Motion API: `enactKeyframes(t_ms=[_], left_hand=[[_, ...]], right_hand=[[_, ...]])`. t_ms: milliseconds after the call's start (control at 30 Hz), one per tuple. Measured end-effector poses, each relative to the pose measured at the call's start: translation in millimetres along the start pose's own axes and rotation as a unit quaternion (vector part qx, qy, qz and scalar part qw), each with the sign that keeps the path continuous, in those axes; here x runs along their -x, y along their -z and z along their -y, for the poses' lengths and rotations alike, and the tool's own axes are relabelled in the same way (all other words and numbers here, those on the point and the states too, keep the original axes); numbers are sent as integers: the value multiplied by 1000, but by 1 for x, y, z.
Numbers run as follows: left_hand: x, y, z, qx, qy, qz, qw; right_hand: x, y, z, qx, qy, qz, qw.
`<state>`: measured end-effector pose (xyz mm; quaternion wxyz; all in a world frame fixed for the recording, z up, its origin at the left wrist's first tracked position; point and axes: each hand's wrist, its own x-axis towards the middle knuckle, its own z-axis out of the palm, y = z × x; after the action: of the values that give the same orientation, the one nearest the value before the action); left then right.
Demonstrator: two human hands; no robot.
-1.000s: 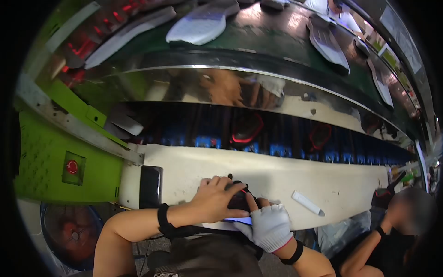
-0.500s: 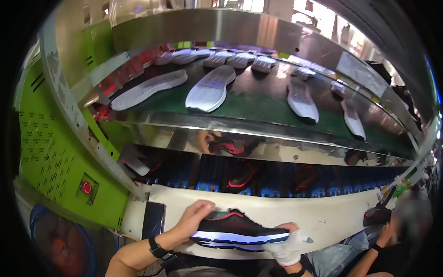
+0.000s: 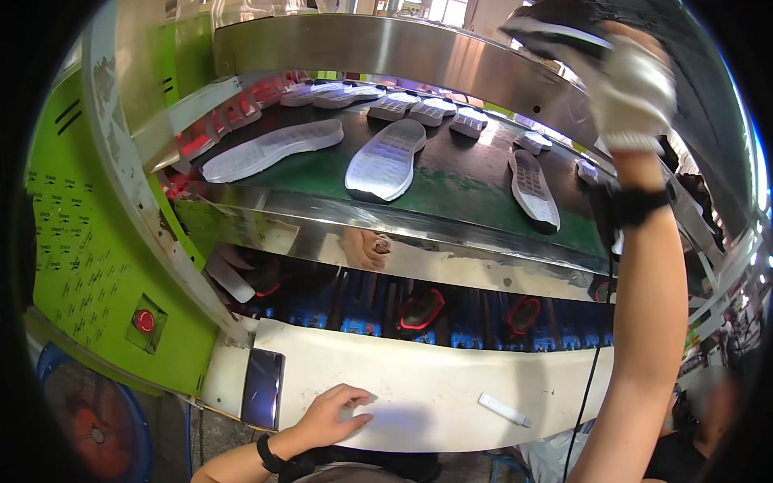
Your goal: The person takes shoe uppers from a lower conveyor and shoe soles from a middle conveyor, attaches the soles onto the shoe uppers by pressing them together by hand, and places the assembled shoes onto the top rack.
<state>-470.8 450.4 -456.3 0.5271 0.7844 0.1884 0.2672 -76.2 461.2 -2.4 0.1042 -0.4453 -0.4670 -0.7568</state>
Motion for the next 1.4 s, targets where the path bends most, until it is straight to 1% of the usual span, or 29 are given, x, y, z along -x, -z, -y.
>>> enactKeyframes(t_ms=[33, 67, 100, 133, 200, 233, 267, 300, 333, 400, 467, 533, 567, 600, 667, 700, 733, 767, 800, 867, 933, 1000, 1033, 1100, 1133, 1200, 1267, 1333, 1400], left_hand=[[1, 4, -1, -8, -4, 15, 1000], [-1, 9, -1, -12, -6, 13, 1000], [-1, 14, -1, -26, -4, 10, 1000], [-1, 17, 0, -38, -2, 9, 999], [-1, 24, 4, -44, 9, -3, 999], [-2, 28, 6, -47, 19, -15, 999], [-3, 33, 9, -44, 22, -15, 999], [-9, 41, 13, -66, 15, -6, 998], [-19, 49, 18, -89, 4, 2, 996], [-41, 63, 30, -123, -21, -24, 992], [-68, 75, 34, -139, -39, -35, 989], [-101, 89, 42, -201, -58, -23, 978], [-116, 94, 47, -191, -41, -36, 980], [-131, 97, 55, -179, -25, -52, 982], [-152, 108, 91, -306, -44, -98, 946], [-166, 118, 91, -426, -37, -140, 893], [-182, 129, 92, -538, -30, -177, 824], [-198, 146, 115, -537, 71, -138, 829], [-207, 160, 139, -531, 169, -96, 824], [-201, 164, 149, -541, 165, -103, 818], [-204, 166, 153, -553, 166, -117, 808], [-205, 171, 144, -576, 205, -38, 790], [-208, 174, 139, -583, 208, -35, 785], [-219, 176, 126, -556, 327, 106, 757], [-221, 173, 122, -561, 331, 99, 752], [-212, 161, 118, -528, 285, -21, 800], [-214, 153, 155, -471, 215, -58, 853], [-222, 129, 153, -435, 164, -61, 883], [-231, 99, 141, -408, 114, -47, 905]], right_hand=[[-3, -31, 11, -52, -52, 107, 992], [-3, -58, 20, -42, -69, 242, 967], [-3, -76, 33, -84, -156, 317, 932], [-2, -82, 39, -85, -157, 316, 932], [-1, -89, 49, -144, -182, 308, 923], [-3, -80, 53, -90, -15, 322, 942], [3, -72, 65, -92, -12, 324, 941], [14, -60, 82, -126, -29, 213, 968], [20, -40, 104, -157, -46, 97, 982], [39, 6, 143, -344, -41, 154, 925], [57, 33, 168, -366, -17, 304, 879], [100, 23, 186, -375, -99, 369, 845], [102, 19, 185, -421, -215, 421, 774], [106, 11, 184, -401, -280, 423, 763], [105, 11, 191, -360, -247, 409, 802], [103, 11, 193, -361, -249, 411, 799], [101, 11, 194, -372, -230, 424, 793], [101, 12, 194, -381, -212, 438, 786], [103, 12, 194, -378, -217, 443, 784], [106, 10, 193, -403, -233, 436, 770], [106, 10, 198, -409, -243, 415, 775], [105, 13, 200, -395, -230, 417, 786], [108, 10, 201, -397, -217, 405, 794], [109, 10, 203, -393, -210, 402, 800], [108, 9, 203, -382, -199, 400, 809], [109, 8, 204, -396, -201, 394, 805], [110, 4, 208, -382, -188, 405, 809], [105, 8, 208, -390, -204, 416, 795], [106, 10, 208, -426, -208, 392, 789]])
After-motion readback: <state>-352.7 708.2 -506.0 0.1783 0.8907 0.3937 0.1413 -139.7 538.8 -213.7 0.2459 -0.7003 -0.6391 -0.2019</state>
